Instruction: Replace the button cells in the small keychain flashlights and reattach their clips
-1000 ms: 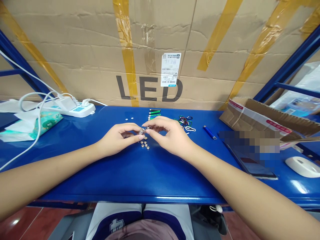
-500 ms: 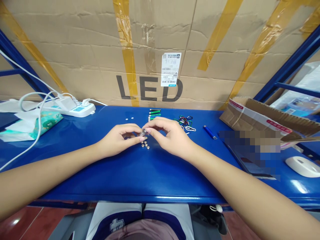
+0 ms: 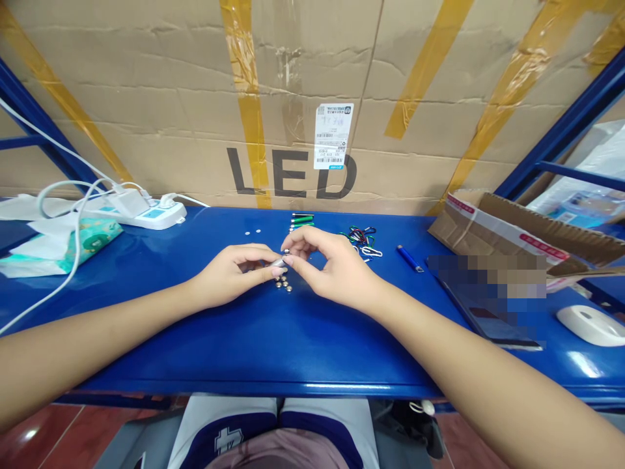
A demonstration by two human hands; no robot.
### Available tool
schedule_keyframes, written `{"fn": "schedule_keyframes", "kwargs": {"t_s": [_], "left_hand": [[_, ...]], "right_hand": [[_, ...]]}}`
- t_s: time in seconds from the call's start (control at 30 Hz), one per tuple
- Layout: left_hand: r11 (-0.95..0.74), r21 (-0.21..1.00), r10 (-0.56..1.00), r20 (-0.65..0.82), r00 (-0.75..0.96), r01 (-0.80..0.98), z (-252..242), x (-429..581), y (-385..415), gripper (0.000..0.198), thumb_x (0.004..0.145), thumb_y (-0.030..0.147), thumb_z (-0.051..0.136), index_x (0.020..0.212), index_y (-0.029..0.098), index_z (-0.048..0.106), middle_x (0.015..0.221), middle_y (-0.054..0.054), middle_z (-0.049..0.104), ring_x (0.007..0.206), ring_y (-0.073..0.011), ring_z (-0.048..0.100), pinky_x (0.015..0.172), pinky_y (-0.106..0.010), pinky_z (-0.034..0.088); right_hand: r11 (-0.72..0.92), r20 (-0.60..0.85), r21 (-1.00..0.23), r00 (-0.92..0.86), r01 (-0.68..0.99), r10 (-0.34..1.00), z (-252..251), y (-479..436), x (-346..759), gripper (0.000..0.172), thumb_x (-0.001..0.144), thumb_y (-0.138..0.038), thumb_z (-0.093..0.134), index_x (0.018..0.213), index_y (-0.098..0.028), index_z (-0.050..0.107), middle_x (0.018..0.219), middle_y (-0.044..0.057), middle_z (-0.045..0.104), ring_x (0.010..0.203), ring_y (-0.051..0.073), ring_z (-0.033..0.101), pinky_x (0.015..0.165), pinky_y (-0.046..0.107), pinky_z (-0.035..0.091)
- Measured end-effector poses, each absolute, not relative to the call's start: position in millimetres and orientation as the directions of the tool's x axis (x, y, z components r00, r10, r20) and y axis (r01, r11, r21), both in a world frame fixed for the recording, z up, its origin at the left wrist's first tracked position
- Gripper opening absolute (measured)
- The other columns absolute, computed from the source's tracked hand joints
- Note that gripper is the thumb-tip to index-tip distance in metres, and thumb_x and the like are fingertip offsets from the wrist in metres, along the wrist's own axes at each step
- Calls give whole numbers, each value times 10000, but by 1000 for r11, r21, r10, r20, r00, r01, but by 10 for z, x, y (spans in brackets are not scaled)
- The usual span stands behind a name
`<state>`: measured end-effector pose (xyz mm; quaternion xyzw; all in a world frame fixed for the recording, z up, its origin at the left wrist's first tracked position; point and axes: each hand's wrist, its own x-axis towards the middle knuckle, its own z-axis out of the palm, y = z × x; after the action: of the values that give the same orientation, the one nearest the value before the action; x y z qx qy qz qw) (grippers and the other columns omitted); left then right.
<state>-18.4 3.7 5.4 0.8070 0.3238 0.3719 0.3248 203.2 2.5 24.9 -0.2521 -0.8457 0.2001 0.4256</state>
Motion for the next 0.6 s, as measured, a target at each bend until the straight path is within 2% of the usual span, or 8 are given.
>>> {"fn": "schedule_keyframes", "kwargs": {"t_s": [0.1, 0.2, 0.33, 0.43, 0.53, 0.6], "left_hand": [[-600, 751, 748, 404, 527, 276, 58, -184, 36, 235, 909, 344, 669, 1001, 155, 773, 932, -62, 724, 821, -140, 631, 718, -236, 483], [-660, 687, 707, 432, 560, 303, 66, -186, 27, 224, 919, 335, 659, 1001, 164, 777, 866, -44, 715, 794, -132, 613, 745, -243, 475], [-694, 646, 679, 440, 588, 318, 59, -194, 28, 216, 924, 318, 655, 1026, 173, 776, 837, -30, 702, 783, -127, 603, 768, -253, 463], [-704, 635, 665, 433, 609, 317, 43, -205, 43, 219, 933, 317, 644, 1038, 178, 778, 842, -31, 701, 778, -128, 604, 775, -263, 463], [-697, 644, 669, 428, 608, 314, 38, -214, 57, 238, 940, 326, 635, 1067, 181, 774, 861, -34, 712, 788, -128, 616, 792, -264, 465], [-693, 650, 674, 431, 600, 312, 44, -214, 58, 246, 947, 333, 624, 1073, 182, 773, 886, -36, 716, 810, -129, 624, 806, -260, 465]], "right_hand": [[815, 601, -509, -563, 278, 568, 270, 16, 2044, 57, 921, -169, 596, 970, -187, 618, 916, 44, 685, 820, 157, 639, 770, 292, 524], [839, 570, -449, -624, 308, 534, 305, 1, 2059, 85, 919, -141, 567, 976, -189, 607, 919, 44, 680, 815, 159, 630, 762, 296, 510], [838, 526, -452, -668, 305, 526, 327, -6, 2076, 107, 930, -156, 555, 1025, -197, 580, 942, 47, 665, 816, 160, 625, 755, 302, 503], [800, 492, -528, -664, 287, 563, 313, 3, 2076, 145, 937, -185, 562, 1080, -204, 557, 934, 38, 643, 825, 158, 619, 778, 309, 504], [691, 447, -680, -608, 245, 656, 303, 17, 2071, 230, 924, -228, 599, 1130, -206, 499, 847, 3, 620, 770, 149, 611, 766, 305, 508], [622, 378, -735, -597, 272, 707, 313, 26, 2074, 177, 925, -276, 607, 1057, -198, 518, 789, -7, 616, 723, 145, 598, 727, 293, 498]]}}
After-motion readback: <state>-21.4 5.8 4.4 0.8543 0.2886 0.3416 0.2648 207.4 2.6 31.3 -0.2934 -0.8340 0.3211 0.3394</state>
